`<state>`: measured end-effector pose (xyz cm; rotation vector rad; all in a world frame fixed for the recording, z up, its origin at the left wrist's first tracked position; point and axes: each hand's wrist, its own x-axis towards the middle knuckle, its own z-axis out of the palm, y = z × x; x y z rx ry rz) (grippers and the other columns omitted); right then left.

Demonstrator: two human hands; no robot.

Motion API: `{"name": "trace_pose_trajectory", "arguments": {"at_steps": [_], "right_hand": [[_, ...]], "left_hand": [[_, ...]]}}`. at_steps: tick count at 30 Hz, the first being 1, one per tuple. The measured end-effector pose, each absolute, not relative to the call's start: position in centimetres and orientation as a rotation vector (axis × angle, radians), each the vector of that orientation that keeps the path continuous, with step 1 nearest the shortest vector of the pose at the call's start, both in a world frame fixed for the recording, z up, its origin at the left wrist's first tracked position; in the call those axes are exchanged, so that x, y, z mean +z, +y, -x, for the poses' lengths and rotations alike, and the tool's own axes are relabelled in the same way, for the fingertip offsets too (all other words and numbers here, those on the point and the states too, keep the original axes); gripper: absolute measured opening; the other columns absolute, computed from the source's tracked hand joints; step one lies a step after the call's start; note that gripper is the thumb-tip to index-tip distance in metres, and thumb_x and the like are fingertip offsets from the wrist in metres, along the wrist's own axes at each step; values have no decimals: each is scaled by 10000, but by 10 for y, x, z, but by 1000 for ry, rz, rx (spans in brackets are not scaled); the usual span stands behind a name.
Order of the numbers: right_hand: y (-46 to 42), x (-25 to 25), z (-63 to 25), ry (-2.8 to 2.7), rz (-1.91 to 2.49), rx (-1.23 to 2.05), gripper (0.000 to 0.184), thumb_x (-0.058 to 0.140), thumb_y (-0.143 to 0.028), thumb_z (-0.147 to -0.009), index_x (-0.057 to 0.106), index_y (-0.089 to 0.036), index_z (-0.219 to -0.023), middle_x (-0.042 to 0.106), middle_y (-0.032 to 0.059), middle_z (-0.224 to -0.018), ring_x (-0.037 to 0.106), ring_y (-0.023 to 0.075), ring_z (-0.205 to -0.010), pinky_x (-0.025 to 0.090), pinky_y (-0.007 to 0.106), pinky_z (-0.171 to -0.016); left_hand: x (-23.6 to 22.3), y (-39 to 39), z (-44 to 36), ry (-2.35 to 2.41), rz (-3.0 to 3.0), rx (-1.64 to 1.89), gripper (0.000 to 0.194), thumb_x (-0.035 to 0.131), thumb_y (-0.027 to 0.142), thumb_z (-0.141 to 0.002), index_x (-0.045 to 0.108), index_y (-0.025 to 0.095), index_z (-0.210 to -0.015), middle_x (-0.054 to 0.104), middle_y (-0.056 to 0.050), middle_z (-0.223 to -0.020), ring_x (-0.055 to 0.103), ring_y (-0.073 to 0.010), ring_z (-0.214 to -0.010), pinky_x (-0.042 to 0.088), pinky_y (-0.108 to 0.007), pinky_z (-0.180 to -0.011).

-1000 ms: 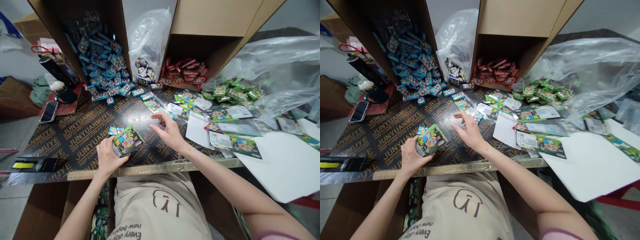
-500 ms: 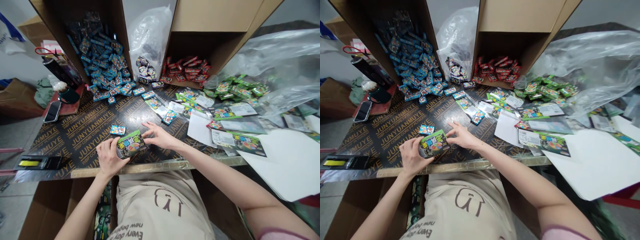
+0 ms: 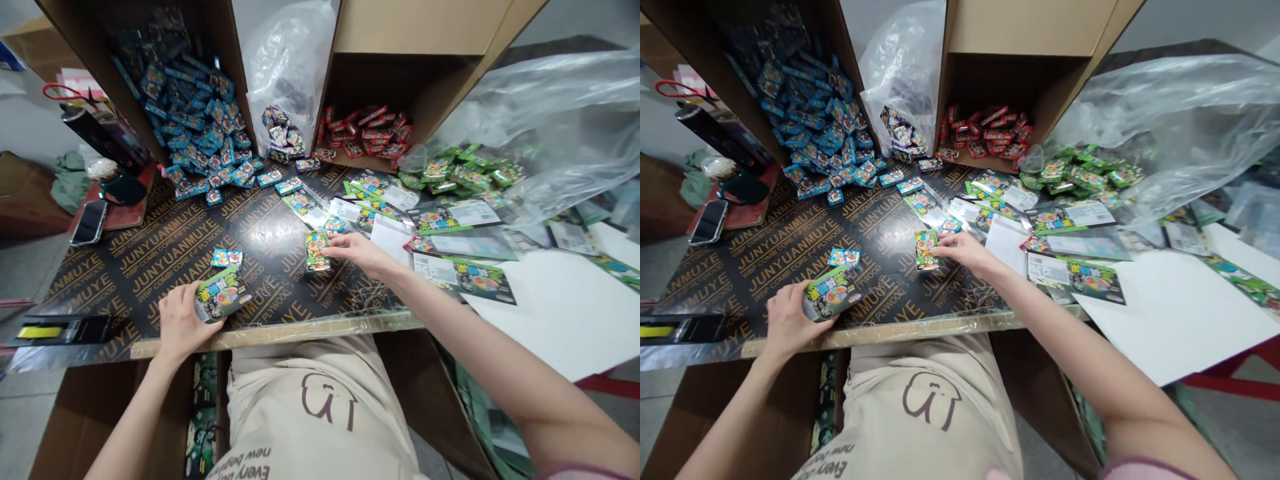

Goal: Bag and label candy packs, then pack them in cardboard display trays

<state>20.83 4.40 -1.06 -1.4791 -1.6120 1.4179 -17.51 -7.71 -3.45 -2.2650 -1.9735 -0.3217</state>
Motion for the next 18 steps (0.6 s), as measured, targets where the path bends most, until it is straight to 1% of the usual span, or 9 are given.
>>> {"name": "trace_pose_trajectory", "arguments": {"at_steps": [3, 4, 6, 8, 9, 11, 13, 15, 18], "right_hand": [[52, -26, -191, -1737, 1475, 1386, 313, 740, -508, -651, 722, -198, -613, 719, 109, -925, 498, 345, -1246, 311, 463, -1039], [53, -31, -185, -1820, 1514, 1319, 311, 742, -495, -664, 713, -193, -598, 713, 111, -915, 499, 352, -1233, 317, 479, -1022], [54, -37, -176, -2006, 1651, 1032, 295, 760, -472, -673, 723, -181, -634, 685, 136, -1033, 465, 380, -1231, 315, 532, -988], [56, -40, -174, -2133, 1726, 615, 316, 769, -460, -685, 755, -182, -834, 601, 165, -1214, 430, 393, -1226, 318, 561, -958], [60, -40, -174, -2163, 1709, 432, 379, 758, -457, -706, 742, -187, -970, 560, 176, -1264, 430, 384, -1211, 332, 553, -946], [76, -38, -177, -2204, 1620, 209, 493, 706, -442, -767, 658, -181, -1183, 533, 190, -1262, 459, 350, -1159, 368, 508, -929], [107, -37, -181, -2234, 1564, 106, 517, 649, -426, -815, 598, -170, -1262, 526, 191, -1244, 468, 337, -1135, 384, 481, -924], [150, -39, -184, -2247, 1582, 64, 518, 615, -416, -833, 567, -168, -1286, 497, 193, -1293, 441, 350, -1173, 372, 493, -945], [221, -46, -186, -2163, 1760, 156, 567, 611, -420, -820, 516, -166, -1318, 440, 199, -1383, 390, 374, -1244, 351, 532, -970]], "left_hand": [[-37, -71, 151, -1939, 2453, -309, 660, 678, 440, -653, 488, 168, -1224, 583, -147, -1136, 521, -318, -1066, 364, -408, -888], [-38, -69, 144, -1936, 2509, -305, 668, 680, 428, -654, 484, 173, -1240, 576, -143, -1150, 518, -313, -1074, 365, -409, -901], [-43, -64, 135, -1939, 2590, -297, 685, 681, 420, -661, 478, 168, -1265, 562, -140, -1166, 512, -305, -1087, 364, -415, -927], [-48, -60, 132, -1958, 2636, -281, 720, 693, 437, -656, 476, 161, -1285, 549, -142, -1177, 500, -309, -1103, 360, -432, -946], [-51, -58, 131, -1972, 2651, -272, 755, 710, 454, -643, 474, 162, -1298, 541, -144, -1186, 491, -318, -1114, 358, -444, -953], [-55, -54, 126, -1993, 2683, -265, 855, 751, 505, -599, 464, 172, -1332, 530, -150, -1206, 474, -336, -1133, 351, -468, -960], [-58, -51, 117, -1994, 2714, -276, 957, 772, 569, -564, 441, 176, -1371, 525, -158, -1226, 464, -346, -1140, 340, -482, -971], [-61, -48, 104, -1982, 2740, -292, 1007, 761, 622, -566, 423, 162, -1395, 528, -168, -1230, 466, -347, -1134, 330, -489, -977], [-68, -43, 85, -1983, 2740, -326, 967, 737, 637, -606, 449, 128, -1376, 533, -180, -1221, 469, -346, -1125, 340, -488, -967]]}}
